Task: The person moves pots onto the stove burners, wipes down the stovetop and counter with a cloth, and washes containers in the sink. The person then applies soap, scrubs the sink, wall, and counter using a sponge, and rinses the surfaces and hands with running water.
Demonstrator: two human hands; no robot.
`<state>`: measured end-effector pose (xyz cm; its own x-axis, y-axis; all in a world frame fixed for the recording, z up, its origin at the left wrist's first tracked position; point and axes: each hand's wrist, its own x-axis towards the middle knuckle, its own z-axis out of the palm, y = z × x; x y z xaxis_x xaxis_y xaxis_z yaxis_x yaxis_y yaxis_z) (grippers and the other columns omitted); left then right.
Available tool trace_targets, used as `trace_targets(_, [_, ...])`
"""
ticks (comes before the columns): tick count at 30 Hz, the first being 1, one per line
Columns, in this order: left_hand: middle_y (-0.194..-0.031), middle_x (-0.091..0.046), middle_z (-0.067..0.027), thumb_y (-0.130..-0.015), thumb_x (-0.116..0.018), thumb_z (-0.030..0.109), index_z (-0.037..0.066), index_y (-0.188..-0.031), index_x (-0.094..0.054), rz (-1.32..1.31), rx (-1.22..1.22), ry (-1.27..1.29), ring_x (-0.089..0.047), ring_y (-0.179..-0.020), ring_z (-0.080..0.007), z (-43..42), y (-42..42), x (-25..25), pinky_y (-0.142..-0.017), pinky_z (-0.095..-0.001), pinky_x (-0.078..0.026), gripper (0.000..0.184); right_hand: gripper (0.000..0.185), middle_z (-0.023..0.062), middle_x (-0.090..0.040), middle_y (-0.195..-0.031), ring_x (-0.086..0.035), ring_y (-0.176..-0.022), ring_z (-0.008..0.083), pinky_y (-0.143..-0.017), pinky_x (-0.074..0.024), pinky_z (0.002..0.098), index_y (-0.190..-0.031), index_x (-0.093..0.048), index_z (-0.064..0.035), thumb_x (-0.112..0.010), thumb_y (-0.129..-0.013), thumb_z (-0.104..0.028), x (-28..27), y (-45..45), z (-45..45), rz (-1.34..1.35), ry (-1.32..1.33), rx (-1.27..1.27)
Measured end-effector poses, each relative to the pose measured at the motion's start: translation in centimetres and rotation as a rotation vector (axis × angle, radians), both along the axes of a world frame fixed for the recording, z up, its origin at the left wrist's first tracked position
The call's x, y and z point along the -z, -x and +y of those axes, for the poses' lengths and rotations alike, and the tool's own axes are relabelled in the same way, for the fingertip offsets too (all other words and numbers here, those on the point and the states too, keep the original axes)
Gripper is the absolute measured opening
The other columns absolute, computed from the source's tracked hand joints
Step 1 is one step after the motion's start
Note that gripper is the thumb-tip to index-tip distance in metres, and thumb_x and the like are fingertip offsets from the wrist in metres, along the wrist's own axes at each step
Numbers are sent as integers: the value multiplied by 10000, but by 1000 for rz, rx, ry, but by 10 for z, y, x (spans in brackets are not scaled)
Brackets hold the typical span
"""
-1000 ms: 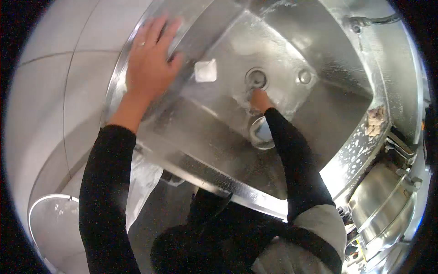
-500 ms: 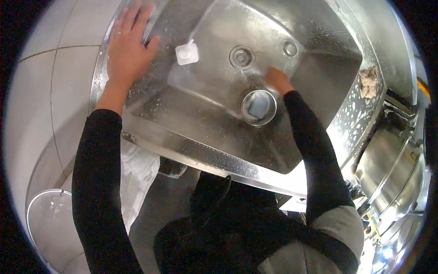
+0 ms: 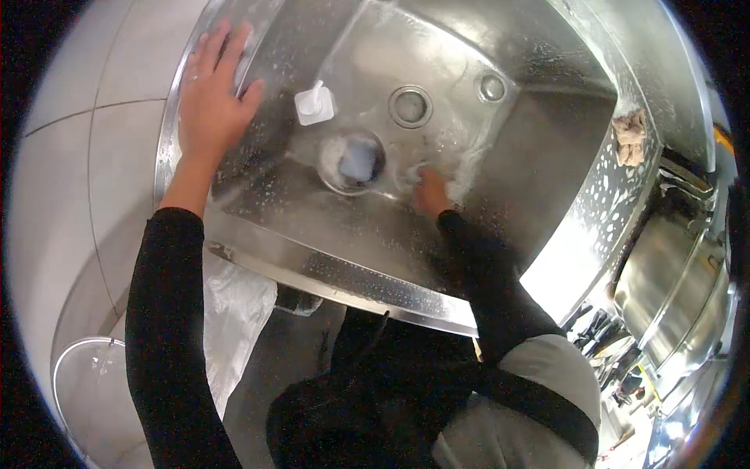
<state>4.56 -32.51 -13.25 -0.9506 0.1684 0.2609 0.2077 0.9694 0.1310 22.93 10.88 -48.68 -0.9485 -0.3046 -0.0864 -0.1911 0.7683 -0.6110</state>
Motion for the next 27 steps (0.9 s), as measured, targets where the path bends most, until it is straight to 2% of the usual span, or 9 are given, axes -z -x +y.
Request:
trace_targets(4, [-1535, -401, -81, -812, -672, 258, 235, -1477, -438, 35, 38, -53, -370, -1400, -371, -2, 0, 4, -1158, -484, -303, 706, 338, 217, -629, -993, -598, -996, 416, -909, -457, 480, -1133, -587, 14, -590, -843, -159, -64, 26, -41, -469, 3, 124])
trace_targets(6, [-1534, -403, -85, -807, -677, 255, 234, -1474, -443, 37, 34, -24, -371, -1400, -373, 1, 1, 2, -1157, -486, -304, 707, 312, 209, -633, -994, -589, -1008, 394, -904, -460, 480, -1114, -612, -1, -591, -844, -157, -58, 73, -17, -14, -350, -95])
trace_targets(9, [-1533, -405, -91, -799, -687, 249, 233, -1470, -449, 23, 34, -5, -373, -1399, -377, 2, -1, 3, -1155, -489, -306, 712, 307, 203, -626, -1022, -577, -992, 386, -859, -462, 498, -1117, -614, -9, -593, -833, -124, -51, 118, -33, -24, -263, 81])
trace_targets(16, [-1523, -416, -99, -796, -693, 243, 230, -1463, -458, 20, -2, 11, -387, -1386, -384, 2, 0, 1, -1152, -488, -312, 707, 233, 187, -600, -1094, -570, -931, 384, -814, -459, 497, -1038, -635, -53, -598, -813, -97, -54, 81, -45, -89, -213, -191])
trace_targets(19, [-1526, -411, -89, -801, -689, 250, 236, -1466, -453, 13, 7, -6, -384, -1389, -380, 3, -3, -2, -1155, -484, -310, 706, 244, 230, -574, -1062, -558, -967, 406, -854, -471, 486, -1074, -609, -62, -629, -836, -111, 13, 127, 58, 567, -475, -168])
trace_targets(20, [-1526, -411, -89, -801, -689, 250, 236, -1466, -453, 11, 3, -4, -384, -1389, -380, 2, 0, -1, -1155, -484, -310, 706, 269, 220, -555, -1129, -555, -1004, 413, -893, -472, 465, -1094, -608, -37, -628, -833, -96, -64, 171, 37, -69, -367, 105])
trace_targets(21, [-1530, -405, -83, -802, -688, 255, 239, -1469, -449, 17, 11, 2, -380, -1393, -375, 1, 0, 0, -1158, -482, -307, 708, 313, 207, -558, -1125, -560, -1037, 409, -926, -472, 449, -1133, -594, 3, -622, -838, -99, -108, 180, 32, -1, -288, 103])
trace_targets(23, [-1534, -399, -78, -803, -687, 261, 242, -1471, -445, 23, 19, 6, -377, -1397, -370, 0, -2, 1, -1161, -480, -305, 711, 322, 212, -565, -1131, -557, -1070, 405, -942, -468, 449, -1135, -600, 0, -621, -828, -94, -62, 138, 33, 17, -216, -109])
trace_targets(27, [-1540, -390, -71, -801, -687, 268, 240, -1470, -447, 38, 10, -17, -369, -1404, -362, -2, 0, 2, -1168, -474, -298, 711, 288, 248, -572, -1187, -534, -1151, 417, -989, -443, 457, -1086, -634, -19, -602, -807, -85, -115, 51, -34, -476, -35, -279])
